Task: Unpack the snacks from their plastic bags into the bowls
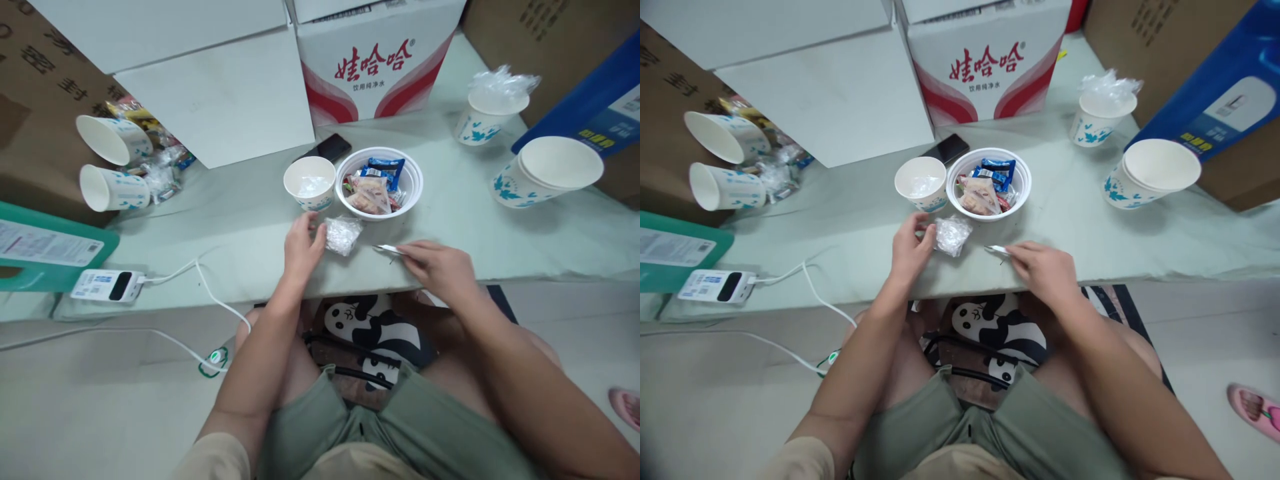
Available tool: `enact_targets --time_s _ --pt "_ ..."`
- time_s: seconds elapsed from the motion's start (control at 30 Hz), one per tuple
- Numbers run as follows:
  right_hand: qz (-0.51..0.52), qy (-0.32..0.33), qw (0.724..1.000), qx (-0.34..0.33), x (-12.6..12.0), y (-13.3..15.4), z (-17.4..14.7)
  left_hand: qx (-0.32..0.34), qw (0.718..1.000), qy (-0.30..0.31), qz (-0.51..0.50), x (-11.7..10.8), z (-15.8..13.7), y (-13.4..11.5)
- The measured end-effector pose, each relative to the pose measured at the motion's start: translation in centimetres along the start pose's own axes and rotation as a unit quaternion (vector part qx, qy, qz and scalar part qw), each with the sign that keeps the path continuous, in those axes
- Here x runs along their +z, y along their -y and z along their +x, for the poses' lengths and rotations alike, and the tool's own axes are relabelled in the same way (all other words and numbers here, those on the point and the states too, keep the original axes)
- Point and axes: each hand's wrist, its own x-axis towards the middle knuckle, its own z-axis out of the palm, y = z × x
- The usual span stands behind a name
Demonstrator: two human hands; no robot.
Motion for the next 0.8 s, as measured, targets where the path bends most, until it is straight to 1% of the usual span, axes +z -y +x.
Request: enact_targets --time_s 0.03,0.07,0.13,0.17,0.2,0.27,0.3,0.33,0.37,0.43,0.47,0.5,0.53,0.57,0.63,0.67,0.73,0.8 --pt "-0.009 -0.004 1.0 0.025 -0.3 -1.0 -0.2 0.029 0.999 -0.013 0.001 -0.2 -0.1 -0.1" --pt "-0.021 -0.009 0.998 0.052 -0.6 -1.8 -0.3 0.061 0.998 -0.007 -0.001 -0.3 -0.3 -0.3" --pt "-0.049 -0.019 0.994 0.091 -0.8 -3.0 -0.1 0.112 0.993 0.042 -0.01 -0.4 -0.6 -0.7" --pt "-0.056 -0.028 0.993 0.097 -0.8 -3.2 0.2 0.12 0.991 0.061 -0.016 -0.4 -0.7 -0.8" --pt "-0.054 -0.04 0.993 0.094 -0.7 -3.1 0.5 0.111 0.991 0.064 -0.026 -0.3 -0.8 -0.9" --pt "-0.017 -0.062 0.996 0.063 -0.2 -2.0 1.2 0.051 0.995 0.044 -0.079 -0.2 -0.8 -1.0" --pt "0.017 -0.064 0.997 0.038 0.1 -1.1 1.5 0.01 0.991 0.033 -0.127 -0.1 -0.7 -1.0" --pt "0.059 -0.059 0.997 0.009 0.4 -0.1 1.8 -0.035 0.981 0.031 -0.189 -0.1 -0.6 -1.1" --pt "0.102 -0.048 0.993 -0.021 0.7 1.0 2.1 -0.078 0.963 0.041 -0.256 -0.2 -0.5 -1.2" --pt "0.173 -0.028 0.982 -0.066 1.4 3.0 2.7 -0.148 0.911 0.083 -0.376 -0.4 -0.4 -1.6" --pt "0.198 -0.017 0.977 -0.079 1.7 3.8 3.0 -0.173 0.887 0.103 -0.416 -0.6 -0.4 -1.8" --pt "0.217 -0.003 0.972 -0.088 1.9 4.4 3.3 -0.189 0.871 0.118 -0.438 -0.7 -0.5 -2.0" --pt "0.23 0.014 0.969 -0.092 2.0 4.7 3.5 -0.2 0.864 0.123 -0.446 -0.9 -0.5 -2.2" --pt "0.24 0.033 0.966 -0.094 2.1 4.8 3.7 -0.21 0.863 0.115 -0.445 -1.0 -0.5 -2.2" --pt "0.256 0.055 0.961 -0.089 2.1 4.7 3.9 -0.234 0.868 0.078 -0.431 -1.3 -0.4 -2.1" --pt "0.262 0.053 0.96 -0.084 2.0 4.5 3.9 -0.247 0.87 0.056 -0.423 -1.4 -0.3 -1.9" --pt "0.274 0.026 0.959 -0.073 1.7 4.0 3.7 -0.263 0.874 0.022 -0.408 -1.7 0.0 -1.6" --pt "0.273 0.0 0.96 -0.066 1.2 3.3 3.5 -0.269 0.877 0.002 -0.398 -2.0 0.2 -1.3"
